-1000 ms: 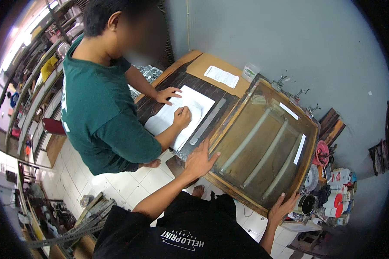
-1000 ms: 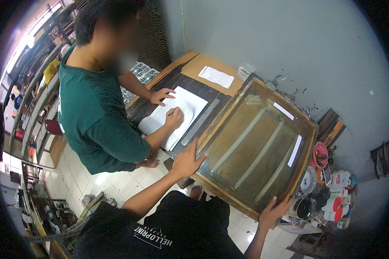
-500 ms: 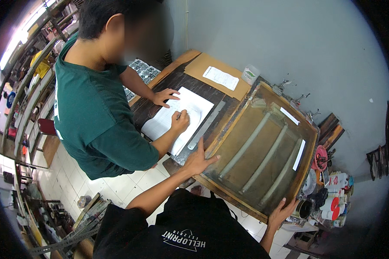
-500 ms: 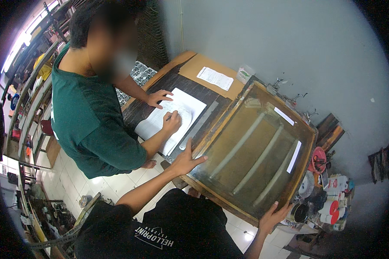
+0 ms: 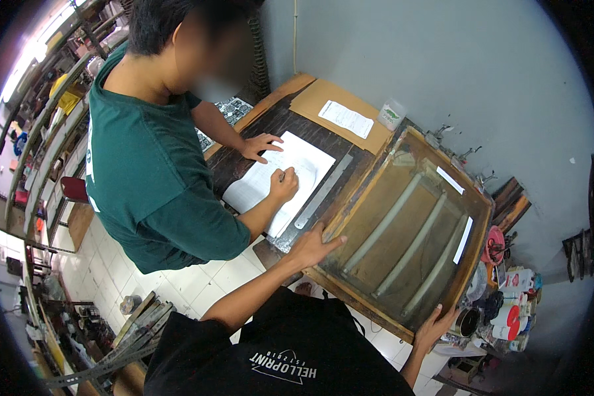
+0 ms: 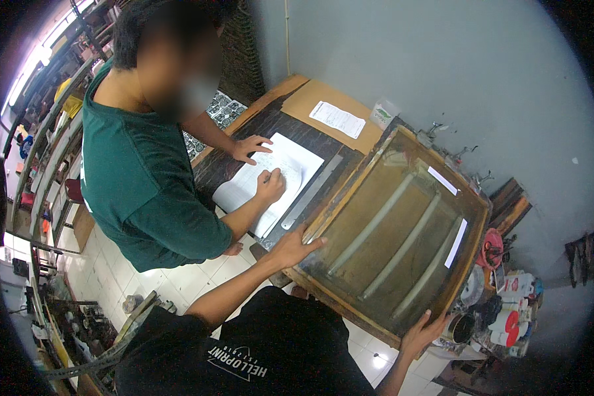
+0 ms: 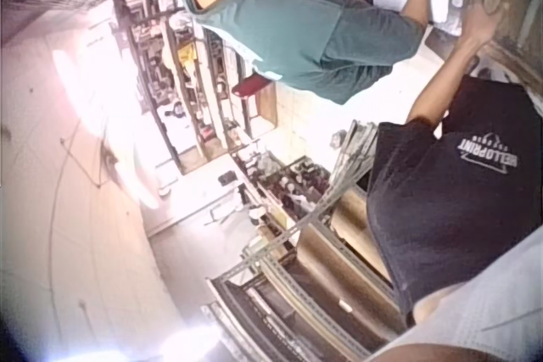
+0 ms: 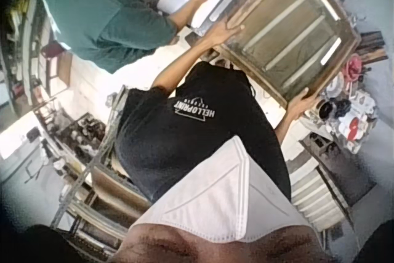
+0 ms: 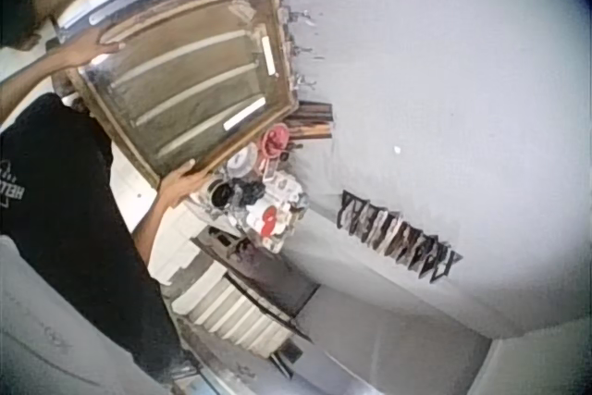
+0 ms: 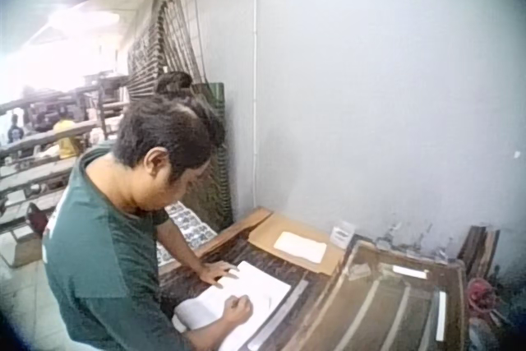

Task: The person cleans a screen printing squeegee, applies ink, and then performs a test print on paper before walking to another station to write in a notebook.

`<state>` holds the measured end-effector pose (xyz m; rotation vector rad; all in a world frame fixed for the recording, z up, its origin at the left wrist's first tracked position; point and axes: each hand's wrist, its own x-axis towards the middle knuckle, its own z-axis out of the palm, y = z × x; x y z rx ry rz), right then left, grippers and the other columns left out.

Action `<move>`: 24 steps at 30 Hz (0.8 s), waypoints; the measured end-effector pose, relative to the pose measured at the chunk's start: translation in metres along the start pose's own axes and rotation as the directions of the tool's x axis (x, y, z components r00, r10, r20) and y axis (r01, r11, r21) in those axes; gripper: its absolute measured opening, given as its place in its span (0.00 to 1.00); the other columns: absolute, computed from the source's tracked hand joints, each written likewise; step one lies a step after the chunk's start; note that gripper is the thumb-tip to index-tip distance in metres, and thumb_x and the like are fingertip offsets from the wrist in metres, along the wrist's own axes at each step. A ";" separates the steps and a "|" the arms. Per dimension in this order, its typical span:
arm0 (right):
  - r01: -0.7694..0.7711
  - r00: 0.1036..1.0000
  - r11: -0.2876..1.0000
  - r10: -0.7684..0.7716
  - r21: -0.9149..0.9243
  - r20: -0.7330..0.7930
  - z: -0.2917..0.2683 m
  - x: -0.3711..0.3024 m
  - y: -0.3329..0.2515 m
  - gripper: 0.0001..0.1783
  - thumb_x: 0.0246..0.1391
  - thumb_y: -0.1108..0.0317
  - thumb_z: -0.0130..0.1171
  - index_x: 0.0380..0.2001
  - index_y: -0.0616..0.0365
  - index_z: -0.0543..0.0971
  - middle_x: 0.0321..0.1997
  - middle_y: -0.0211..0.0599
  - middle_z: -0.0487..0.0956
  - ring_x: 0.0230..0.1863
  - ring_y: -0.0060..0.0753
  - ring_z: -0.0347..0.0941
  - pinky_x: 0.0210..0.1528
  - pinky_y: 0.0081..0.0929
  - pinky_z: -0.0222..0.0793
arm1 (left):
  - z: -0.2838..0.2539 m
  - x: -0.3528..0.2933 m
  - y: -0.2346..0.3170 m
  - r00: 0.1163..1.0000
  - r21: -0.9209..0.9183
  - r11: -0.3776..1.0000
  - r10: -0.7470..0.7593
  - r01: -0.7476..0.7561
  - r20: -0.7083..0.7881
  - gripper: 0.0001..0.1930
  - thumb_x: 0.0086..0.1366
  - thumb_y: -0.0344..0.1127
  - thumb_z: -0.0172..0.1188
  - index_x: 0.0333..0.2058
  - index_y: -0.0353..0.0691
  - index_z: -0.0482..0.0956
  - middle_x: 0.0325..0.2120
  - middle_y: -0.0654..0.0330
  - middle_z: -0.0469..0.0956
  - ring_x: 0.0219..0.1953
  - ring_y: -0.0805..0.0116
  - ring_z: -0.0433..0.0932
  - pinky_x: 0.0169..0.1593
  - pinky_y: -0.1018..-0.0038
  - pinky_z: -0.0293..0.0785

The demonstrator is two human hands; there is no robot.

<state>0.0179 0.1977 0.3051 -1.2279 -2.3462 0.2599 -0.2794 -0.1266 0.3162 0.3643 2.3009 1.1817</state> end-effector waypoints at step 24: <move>0.015 0.998 1.000 -0.015 0.010 -0.055 -0.002 -0.001 -0.006 0.35 0.69 0.48 0.46 0.65 0.70 0.63 0.72 0.65 0.56 0.72 0.63 0.52 0.73 0.50 0.46 | -0.002 0.000 0.001 0.994 0.049 0.994 0.099 -0.097 -0.037 0.50 0.61 0.69 0.56 0.56 0.16 0.65 0.17 0.49 0.79 0.24 0.56 0.83 0.37 0.63 0.79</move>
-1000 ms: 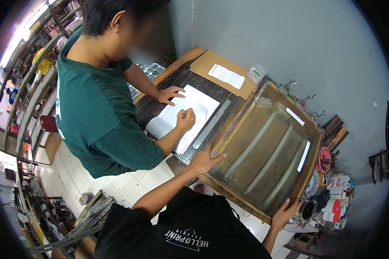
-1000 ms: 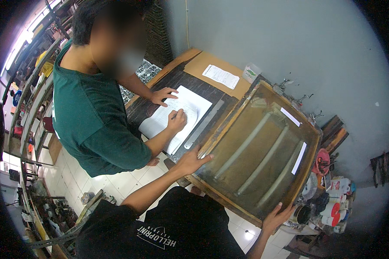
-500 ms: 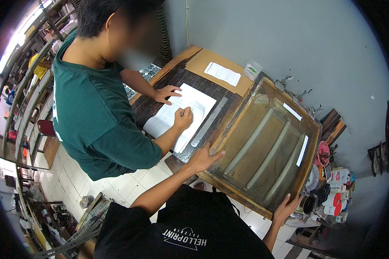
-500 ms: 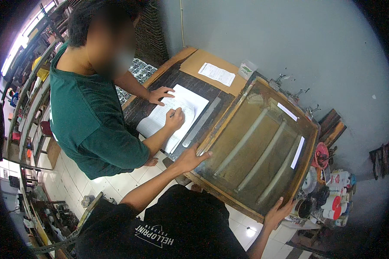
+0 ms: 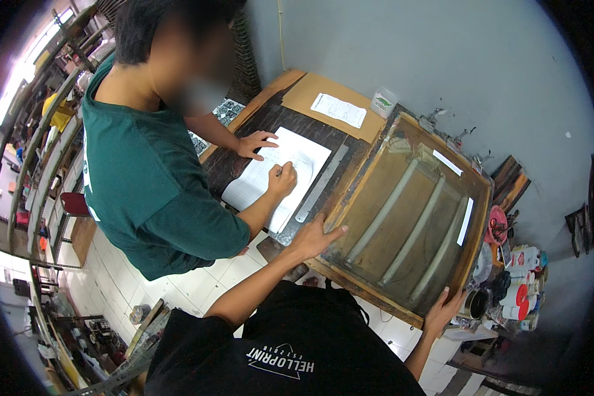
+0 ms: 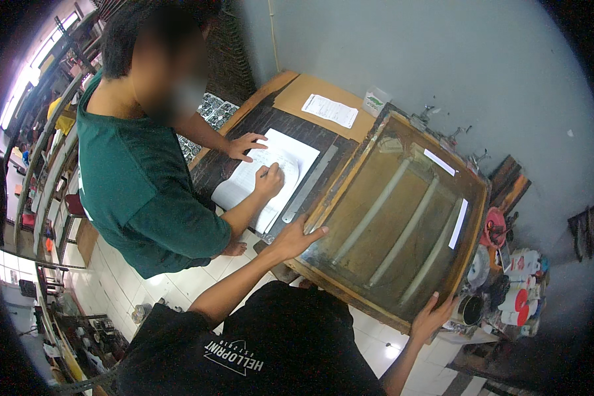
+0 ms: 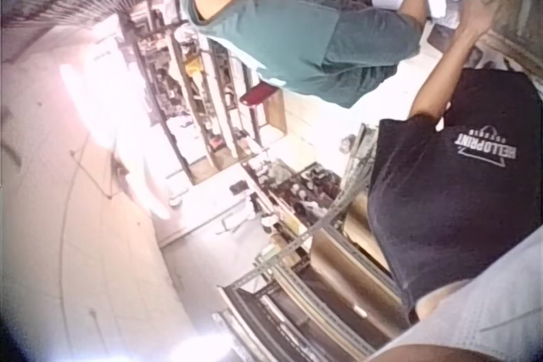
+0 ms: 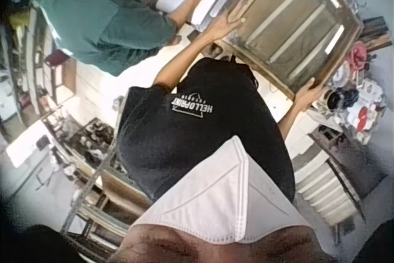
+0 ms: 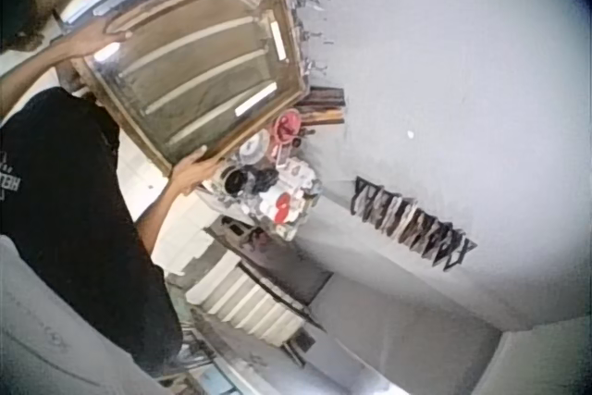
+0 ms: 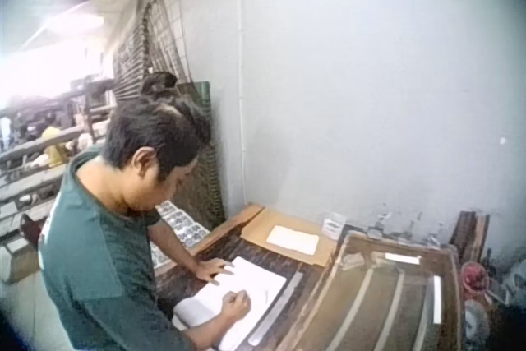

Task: The person cleans a screen printing squeegee, applies ink, and then performs a test print on paper before walking to another station to write in a notebook.

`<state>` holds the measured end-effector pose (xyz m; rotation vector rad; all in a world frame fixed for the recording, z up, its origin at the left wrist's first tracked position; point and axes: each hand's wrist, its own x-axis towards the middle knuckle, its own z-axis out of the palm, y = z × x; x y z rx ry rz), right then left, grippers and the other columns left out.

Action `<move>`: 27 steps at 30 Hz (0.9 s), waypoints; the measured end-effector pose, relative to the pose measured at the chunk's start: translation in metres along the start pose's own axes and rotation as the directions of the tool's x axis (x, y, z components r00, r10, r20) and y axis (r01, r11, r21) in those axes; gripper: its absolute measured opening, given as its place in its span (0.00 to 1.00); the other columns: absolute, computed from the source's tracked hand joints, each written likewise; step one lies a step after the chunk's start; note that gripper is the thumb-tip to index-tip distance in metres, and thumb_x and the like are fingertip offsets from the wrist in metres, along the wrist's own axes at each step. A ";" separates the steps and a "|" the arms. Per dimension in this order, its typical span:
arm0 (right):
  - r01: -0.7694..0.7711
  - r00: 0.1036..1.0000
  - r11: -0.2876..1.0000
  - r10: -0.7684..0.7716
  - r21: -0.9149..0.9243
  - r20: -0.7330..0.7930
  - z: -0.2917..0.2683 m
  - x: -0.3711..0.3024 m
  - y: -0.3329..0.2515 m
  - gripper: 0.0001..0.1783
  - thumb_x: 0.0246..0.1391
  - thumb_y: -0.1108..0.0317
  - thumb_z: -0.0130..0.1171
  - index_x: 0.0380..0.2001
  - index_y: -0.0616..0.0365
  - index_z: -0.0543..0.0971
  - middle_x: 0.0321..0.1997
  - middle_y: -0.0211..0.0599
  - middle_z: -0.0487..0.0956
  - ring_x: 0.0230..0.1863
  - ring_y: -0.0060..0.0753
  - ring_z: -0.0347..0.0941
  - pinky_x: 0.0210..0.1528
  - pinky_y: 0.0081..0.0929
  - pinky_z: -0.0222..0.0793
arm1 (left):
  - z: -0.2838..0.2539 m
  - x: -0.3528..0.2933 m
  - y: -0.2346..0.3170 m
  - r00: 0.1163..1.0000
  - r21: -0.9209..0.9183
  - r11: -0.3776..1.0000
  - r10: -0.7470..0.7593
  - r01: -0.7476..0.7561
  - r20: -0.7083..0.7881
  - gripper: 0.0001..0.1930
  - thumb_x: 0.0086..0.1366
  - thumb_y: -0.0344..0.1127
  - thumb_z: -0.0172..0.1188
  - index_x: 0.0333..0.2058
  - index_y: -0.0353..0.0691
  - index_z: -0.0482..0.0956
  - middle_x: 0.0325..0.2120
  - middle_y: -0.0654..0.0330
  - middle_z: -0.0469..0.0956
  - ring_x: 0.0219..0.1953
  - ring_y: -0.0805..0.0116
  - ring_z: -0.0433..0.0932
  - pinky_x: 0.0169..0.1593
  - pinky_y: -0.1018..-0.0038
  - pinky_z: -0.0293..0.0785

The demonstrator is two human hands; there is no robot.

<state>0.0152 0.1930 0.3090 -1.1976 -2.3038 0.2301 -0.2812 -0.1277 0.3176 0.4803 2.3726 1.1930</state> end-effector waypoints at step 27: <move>-0.012 1.000 0.997 0.014 -0.079 0.024 0.000 0.001 0.000 0.35 0.69 0.49 0.45 0.65 0.69 0.63 0.72 0.64 0.56 0.73 0.62 0.51 0.73 0.50 0.46 | -0.006 -0.002 0.007 0.996 0.000 0.998 -0.055 0.055 0.077 0.48 0.62 0.69 0.55 0.59 0.23 0.67 0.45 0.28 0.77 0.51 0.38 0.78 0.56 0.56 0.72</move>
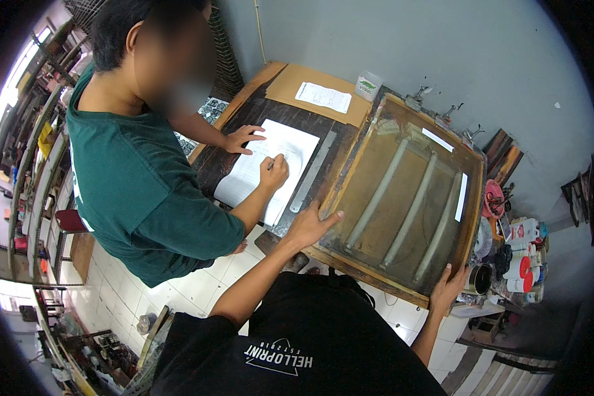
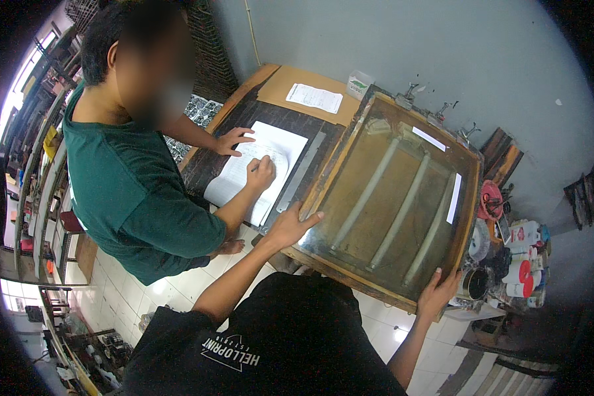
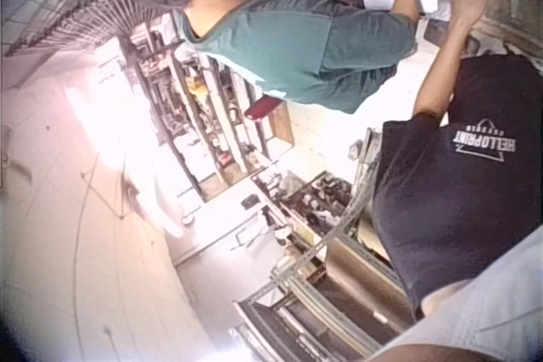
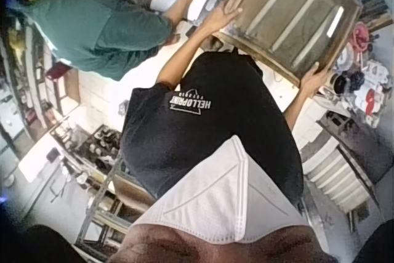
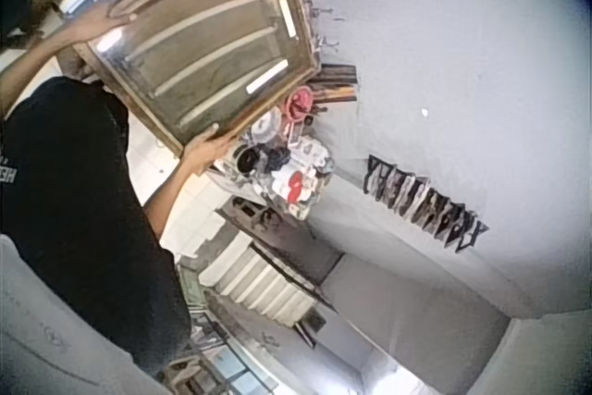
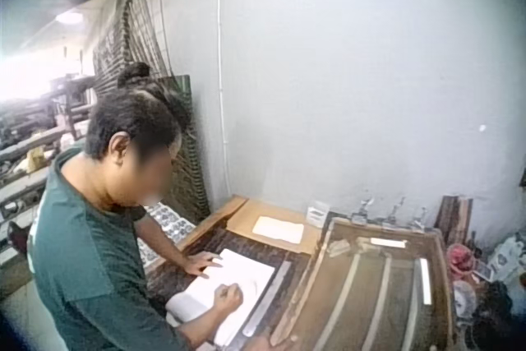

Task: The person cleans a screen printing squeegee, applies ink, and then performs a test print on paper before walking to another station to write in a notebook.

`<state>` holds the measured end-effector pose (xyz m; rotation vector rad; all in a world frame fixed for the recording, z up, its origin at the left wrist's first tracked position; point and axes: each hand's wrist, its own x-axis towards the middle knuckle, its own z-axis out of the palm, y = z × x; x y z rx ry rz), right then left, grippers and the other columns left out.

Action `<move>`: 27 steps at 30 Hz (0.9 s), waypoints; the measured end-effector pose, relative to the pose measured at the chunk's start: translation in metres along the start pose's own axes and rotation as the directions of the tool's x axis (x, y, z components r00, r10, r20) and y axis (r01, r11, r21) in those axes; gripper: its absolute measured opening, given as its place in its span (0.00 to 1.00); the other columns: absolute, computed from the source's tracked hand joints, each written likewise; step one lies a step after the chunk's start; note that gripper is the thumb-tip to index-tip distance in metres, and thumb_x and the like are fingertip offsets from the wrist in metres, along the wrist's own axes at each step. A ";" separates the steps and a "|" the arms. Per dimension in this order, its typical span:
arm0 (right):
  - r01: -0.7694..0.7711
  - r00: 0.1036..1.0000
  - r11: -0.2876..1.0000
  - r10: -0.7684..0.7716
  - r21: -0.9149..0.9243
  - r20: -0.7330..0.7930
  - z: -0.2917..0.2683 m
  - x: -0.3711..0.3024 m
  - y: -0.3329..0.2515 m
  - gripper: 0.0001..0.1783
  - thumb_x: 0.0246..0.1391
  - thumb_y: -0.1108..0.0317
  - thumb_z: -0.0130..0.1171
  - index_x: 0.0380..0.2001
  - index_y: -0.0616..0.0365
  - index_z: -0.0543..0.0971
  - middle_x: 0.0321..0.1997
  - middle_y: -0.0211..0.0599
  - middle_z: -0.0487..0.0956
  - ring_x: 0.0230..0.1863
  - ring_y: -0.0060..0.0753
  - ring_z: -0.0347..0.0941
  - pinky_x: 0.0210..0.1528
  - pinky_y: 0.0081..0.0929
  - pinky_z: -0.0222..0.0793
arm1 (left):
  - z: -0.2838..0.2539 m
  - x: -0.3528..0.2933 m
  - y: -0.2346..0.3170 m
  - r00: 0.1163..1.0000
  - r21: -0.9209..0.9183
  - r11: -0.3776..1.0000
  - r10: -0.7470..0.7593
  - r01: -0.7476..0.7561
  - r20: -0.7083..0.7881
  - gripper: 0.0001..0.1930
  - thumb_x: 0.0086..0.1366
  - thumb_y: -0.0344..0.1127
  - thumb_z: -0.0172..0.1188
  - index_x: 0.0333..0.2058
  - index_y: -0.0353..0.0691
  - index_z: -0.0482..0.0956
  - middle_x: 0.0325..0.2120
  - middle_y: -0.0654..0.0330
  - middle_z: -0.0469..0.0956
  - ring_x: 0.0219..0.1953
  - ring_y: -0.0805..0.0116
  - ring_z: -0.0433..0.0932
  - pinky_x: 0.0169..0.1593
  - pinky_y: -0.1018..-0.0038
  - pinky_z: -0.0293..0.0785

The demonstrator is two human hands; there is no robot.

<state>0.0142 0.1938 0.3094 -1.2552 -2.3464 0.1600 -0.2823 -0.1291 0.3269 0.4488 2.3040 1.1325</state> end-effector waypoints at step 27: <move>-0.017 1.000 1.000 0.017 0.022 0.003 -0.003 0.000 -0.007 0.34 0.68 0.51 0.47 0.66 0.67 0.62 0.72 0.63 0.57 0.73 0.62 0.51 0.73 0.49 0.46 | 0.001 -0.001 -0.001 0.999 -0.013 0.999 0.028 -0.029 -0.035 0.46 0.62 0.69 0.56 0.54 0.22 0.69 0.37 0.29 0.79 0.45 0.39 0.81 0.51 0.55 0.74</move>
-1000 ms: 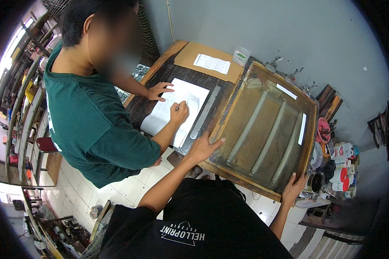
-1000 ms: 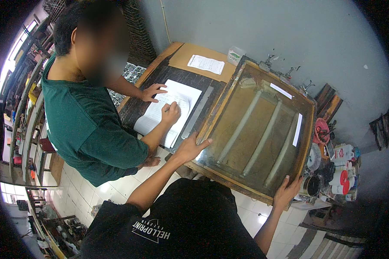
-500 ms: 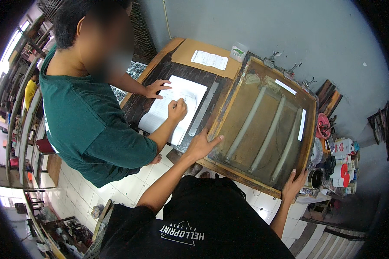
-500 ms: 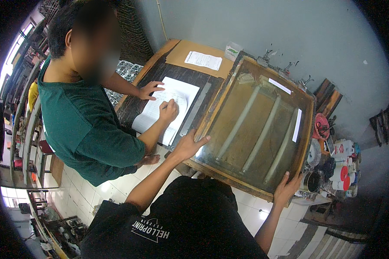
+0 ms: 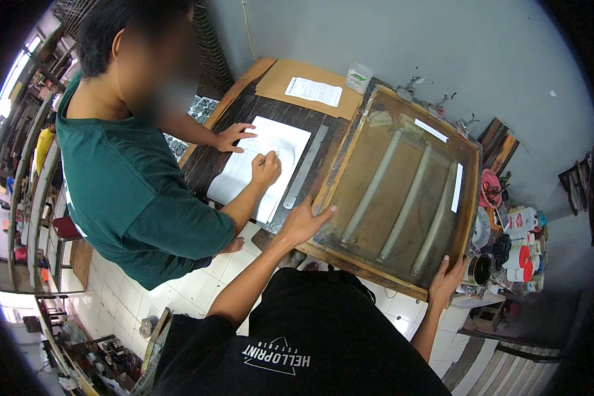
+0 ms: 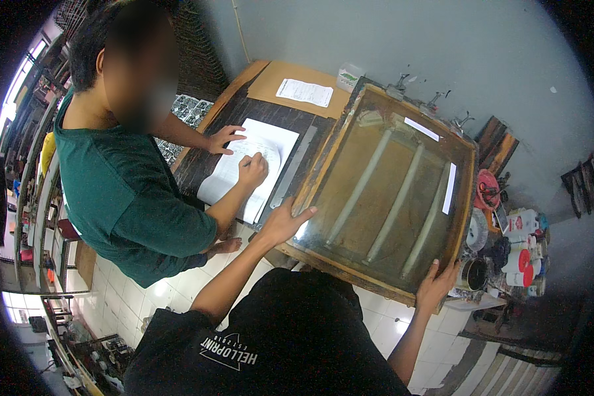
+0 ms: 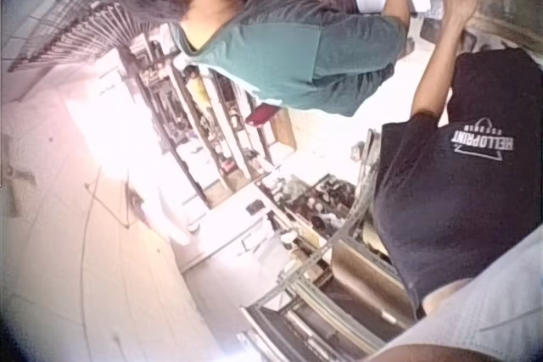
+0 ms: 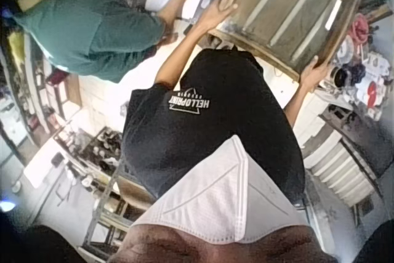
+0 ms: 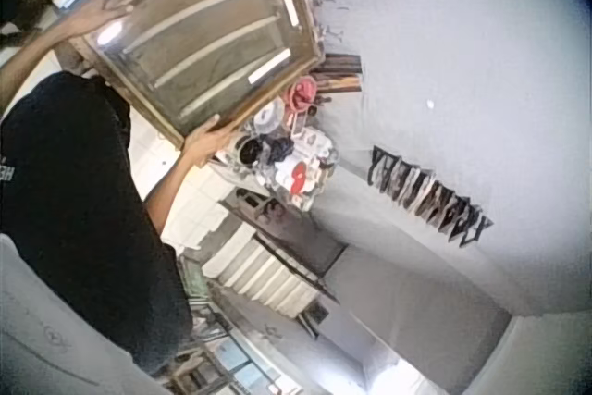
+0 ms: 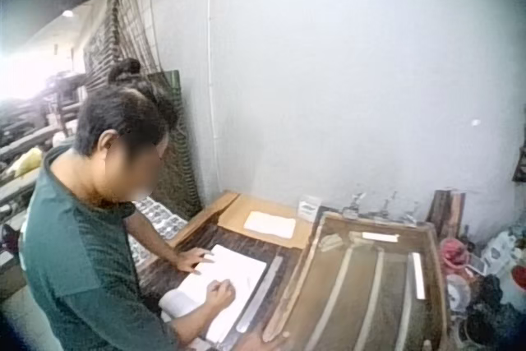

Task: The person cleans a screen printing squeegee, applies ink, and then performs a test print on paper before walking to another station to write in a notebook.

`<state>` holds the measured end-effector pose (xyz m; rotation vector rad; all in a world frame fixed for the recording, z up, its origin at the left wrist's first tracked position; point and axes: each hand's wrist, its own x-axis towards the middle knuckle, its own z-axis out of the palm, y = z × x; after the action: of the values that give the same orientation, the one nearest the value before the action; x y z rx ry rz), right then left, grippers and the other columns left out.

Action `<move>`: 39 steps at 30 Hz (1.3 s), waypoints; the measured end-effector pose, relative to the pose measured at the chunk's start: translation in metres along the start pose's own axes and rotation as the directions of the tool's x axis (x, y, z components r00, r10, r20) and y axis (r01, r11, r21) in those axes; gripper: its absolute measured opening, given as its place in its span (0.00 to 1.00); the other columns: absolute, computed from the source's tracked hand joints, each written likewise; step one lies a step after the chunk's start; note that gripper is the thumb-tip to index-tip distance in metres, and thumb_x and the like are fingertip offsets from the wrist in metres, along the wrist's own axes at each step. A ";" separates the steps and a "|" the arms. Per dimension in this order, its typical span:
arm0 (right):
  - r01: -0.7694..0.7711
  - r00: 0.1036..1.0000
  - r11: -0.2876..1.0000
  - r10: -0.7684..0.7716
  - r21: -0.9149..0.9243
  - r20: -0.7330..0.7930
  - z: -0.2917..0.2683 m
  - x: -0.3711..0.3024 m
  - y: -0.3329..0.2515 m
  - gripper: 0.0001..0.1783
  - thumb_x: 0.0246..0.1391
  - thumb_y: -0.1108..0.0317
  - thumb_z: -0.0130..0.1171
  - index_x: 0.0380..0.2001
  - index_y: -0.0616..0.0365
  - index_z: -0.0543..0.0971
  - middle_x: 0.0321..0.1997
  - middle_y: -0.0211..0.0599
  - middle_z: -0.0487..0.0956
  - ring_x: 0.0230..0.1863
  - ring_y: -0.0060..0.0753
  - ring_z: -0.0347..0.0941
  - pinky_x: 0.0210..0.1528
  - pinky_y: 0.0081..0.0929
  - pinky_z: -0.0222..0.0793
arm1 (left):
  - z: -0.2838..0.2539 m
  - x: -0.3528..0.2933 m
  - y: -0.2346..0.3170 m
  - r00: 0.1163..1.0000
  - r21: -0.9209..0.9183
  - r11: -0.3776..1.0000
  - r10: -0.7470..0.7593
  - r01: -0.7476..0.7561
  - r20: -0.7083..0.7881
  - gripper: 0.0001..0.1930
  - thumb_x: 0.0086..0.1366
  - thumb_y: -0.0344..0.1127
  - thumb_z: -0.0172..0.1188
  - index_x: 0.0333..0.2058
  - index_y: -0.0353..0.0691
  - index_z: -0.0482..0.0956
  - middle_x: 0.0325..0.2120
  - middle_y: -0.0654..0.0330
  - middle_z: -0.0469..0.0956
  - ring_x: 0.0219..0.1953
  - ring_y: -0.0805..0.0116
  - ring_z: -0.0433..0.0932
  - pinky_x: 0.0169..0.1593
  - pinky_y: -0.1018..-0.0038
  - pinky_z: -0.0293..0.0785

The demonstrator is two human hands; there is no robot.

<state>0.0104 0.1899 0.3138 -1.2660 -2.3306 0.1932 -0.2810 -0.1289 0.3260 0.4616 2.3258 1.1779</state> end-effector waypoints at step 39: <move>0.014 1.000 1.000 -0.013 -0.013 0.019 -0.002 -0.001 0.000 0.36 0.69 0.48 0.45 0.66 0.70 0.61 0.72 0.64 0.56 0.73 0.62 0.50 0.73 0.50 0.45 | 0.003 0.004 -0.006 0.998 -0.091 0.995 0.051 -0.046 0.047 0.45 0.64 0.62 0.58 0.63 0.23 0.61 0.51 0.29 0.74 0.56 0.42 0.75 0.61 0.61 0.68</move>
<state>0.0119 0.1889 0.3147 -1.2592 -2.3592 0.1866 -0.2834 -0.1280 0.3187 0.5116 2.2210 1.2741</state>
